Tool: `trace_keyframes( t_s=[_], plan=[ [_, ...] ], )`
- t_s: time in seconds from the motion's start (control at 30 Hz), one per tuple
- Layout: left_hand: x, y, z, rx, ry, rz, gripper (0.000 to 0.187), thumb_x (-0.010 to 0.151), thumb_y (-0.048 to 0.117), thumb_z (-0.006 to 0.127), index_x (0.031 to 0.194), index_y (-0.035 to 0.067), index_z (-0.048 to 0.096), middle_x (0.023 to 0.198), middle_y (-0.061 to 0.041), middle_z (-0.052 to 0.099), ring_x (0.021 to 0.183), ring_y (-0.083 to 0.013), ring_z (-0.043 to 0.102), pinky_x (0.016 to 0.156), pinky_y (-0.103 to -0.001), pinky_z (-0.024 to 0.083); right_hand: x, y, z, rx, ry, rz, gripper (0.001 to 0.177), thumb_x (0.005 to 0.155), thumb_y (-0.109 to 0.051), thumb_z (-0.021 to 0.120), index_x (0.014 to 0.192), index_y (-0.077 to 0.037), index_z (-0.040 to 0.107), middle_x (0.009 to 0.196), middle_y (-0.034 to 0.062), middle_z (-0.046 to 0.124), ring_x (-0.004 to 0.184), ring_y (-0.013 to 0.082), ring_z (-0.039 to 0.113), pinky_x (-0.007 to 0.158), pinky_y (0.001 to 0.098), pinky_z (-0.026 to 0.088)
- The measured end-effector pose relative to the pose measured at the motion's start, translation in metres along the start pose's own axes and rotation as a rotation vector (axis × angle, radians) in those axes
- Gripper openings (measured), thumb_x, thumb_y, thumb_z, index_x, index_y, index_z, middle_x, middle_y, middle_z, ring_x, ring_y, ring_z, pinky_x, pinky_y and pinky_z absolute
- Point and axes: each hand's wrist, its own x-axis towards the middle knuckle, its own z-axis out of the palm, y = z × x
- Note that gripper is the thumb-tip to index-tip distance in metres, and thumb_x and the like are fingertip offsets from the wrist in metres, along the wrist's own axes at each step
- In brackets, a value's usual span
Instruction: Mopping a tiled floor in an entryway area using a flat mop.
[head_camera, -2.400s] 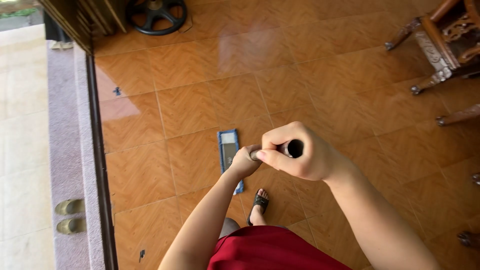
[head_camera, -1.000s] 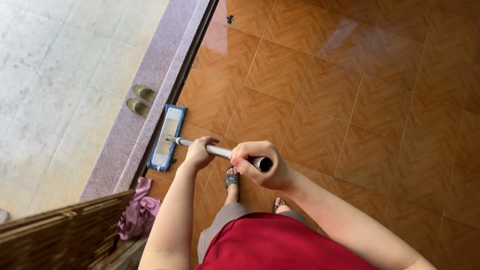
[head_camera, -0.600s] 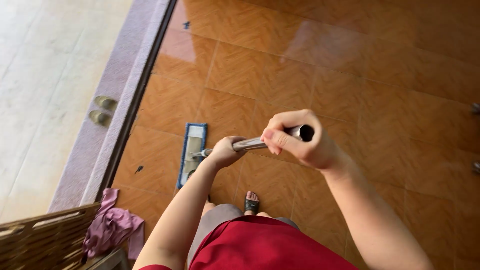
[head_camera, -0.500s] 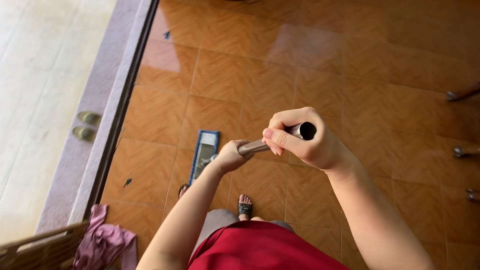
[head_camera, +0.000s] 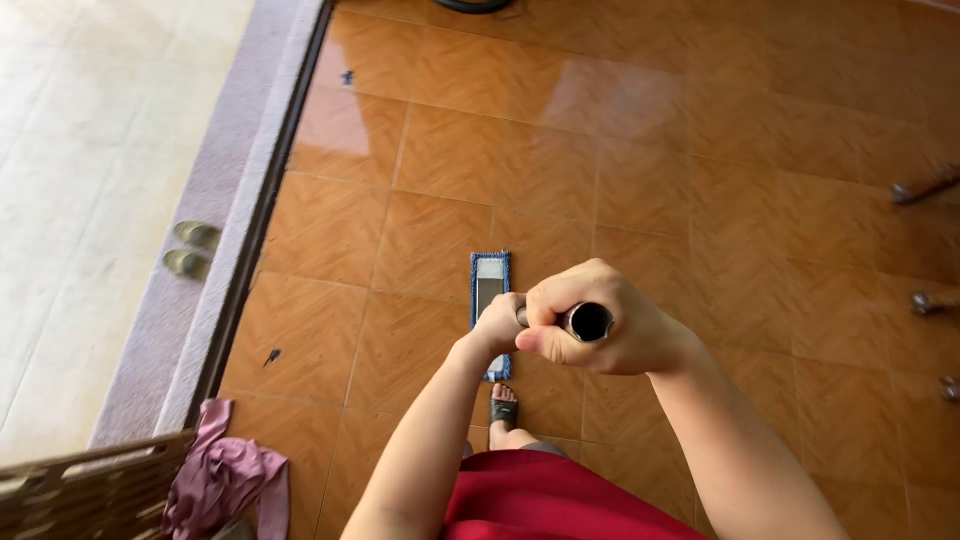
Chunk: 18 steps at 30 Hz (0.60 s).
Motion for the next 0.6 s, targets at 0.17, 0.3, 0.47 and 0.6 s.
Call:
trace_keyframes(
  t_s=[0.17, 0.3, 0.47, 0.6],
  plan=[
    [-0.074, -0.022, -0.056, 0.073, 0.092, -0.020, 0.038, 0.079, 0.040, 0.072, 0.104, 0.012, 0.077, 0.099, -0.016, 0.077, 0.096, -0.0328, 0.073, 0.085, -0.041, 0.056, 0.040, -0.019, 0.052, 0.129, -0.047, -0.066, 0.028, 0.088, -0.008, 0.075, 0.066, -0.007, 0.057, 0.062, 0.0001, 0.054, 0.055, 0.0095, 0.048, 0.050, 0.0277, 0.039],
    [-0.122, -0.051, -0.101, 0.190, 0.159, -0.124, 0.030, 0.081, 0.030, 0.069, 0.108, 0.020, 0.077, 0.102, -0.013, 0.077, 0.098, -0.0329, 0.071, 0.086, -0.043, 0.056, 0.064, -0.020, 0.101, 0.338, -0.044, -0.132, 0.028, 0.091, -0.009, 0.074, 0.070, -0.004, 0.057, 0.068, 0.0058, 0.061, 0.061, 0.0156, 0.059, 0.057, 0.0298, 0.048],
    [-0.175, -0.144, -0.158, 0.239, 0.308, -0.125, 0.031, 0.079, 0.026, 0.071, 0.109, 0.019, 0.076, 0.104, -0.012, 0.076, 0.100, -0.0328, 0.071, 0.088, -0.044, 0.056, 0.098, -0.004, 0.180, 0.483, -0.063, -0.162, 0.029, 0.093, -0.008, 0.075, 0.070, -0.003, 0.057, 0.069, 0.0068, 0.061, 0.067, 0.0190, 0.062, 0.064, 0.0330, 0.052],
    [-0.221, -0.202, -0.190, 0.264, 0.420, -0.311, 0.024, 0.085, 0.023, 0.066, 0.107, 0.022, 0.075, 0.105, -0.007, 0.077, 0.099, -0.0280, 0.073, 0.090, -0.042, 0.056, 0.103, 0.026, 0.250, 0.552, -0.092, -0.156, 0.027, 0.097, -0.007, 0.071, 0.073, -0.002, 0.059, 0.074, 0.0075, 0.063, 0.082, 0.0204, 0.066, 0.078, 0.0352, 0.056]
  ],
)
